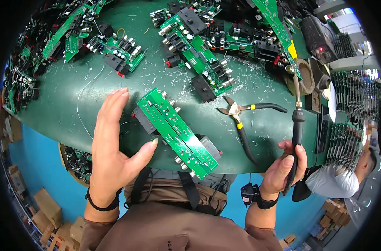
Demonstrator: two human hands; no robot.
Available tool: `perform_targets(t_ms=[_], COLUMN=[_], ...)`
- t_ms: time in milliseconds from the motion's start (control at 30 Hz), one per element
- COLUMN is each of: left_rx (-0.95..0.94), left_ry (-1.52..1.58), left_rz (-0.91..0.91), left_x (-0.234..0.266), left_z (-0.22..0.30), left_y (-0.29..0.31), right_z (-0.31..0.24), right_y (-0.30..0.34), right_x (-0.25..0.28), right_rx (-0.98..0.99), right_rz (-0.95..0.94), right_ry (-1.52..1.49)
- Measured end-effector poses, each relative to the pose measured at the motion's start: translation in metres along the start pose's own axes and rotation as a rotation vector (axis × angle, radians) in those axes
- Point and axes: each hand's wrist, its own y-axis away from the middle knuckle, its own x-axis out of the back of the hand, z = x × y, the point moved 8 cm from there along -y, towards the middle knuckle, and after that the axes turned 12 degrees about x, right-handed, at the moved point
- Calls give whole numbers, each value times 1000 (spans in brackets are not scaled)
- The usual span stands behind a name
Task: Soldering and trimming components on printed circuit boards at an assembly line.
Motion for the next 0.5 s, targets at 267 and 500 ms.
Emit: perform_targets(t_ms=[267, 500], left_rx=[-28, -151], left_ry=[-214, 25], left_rz=[23, 217], left_x=[-9, 17], left_z=[-2, 12], left_y=[-5, 11], right_z=[-1, -3], right_y=[0, -1], right_x=[1, 3], right_rx=[0, 0], right_rz=[3, -13], right_ry=[7, 14])
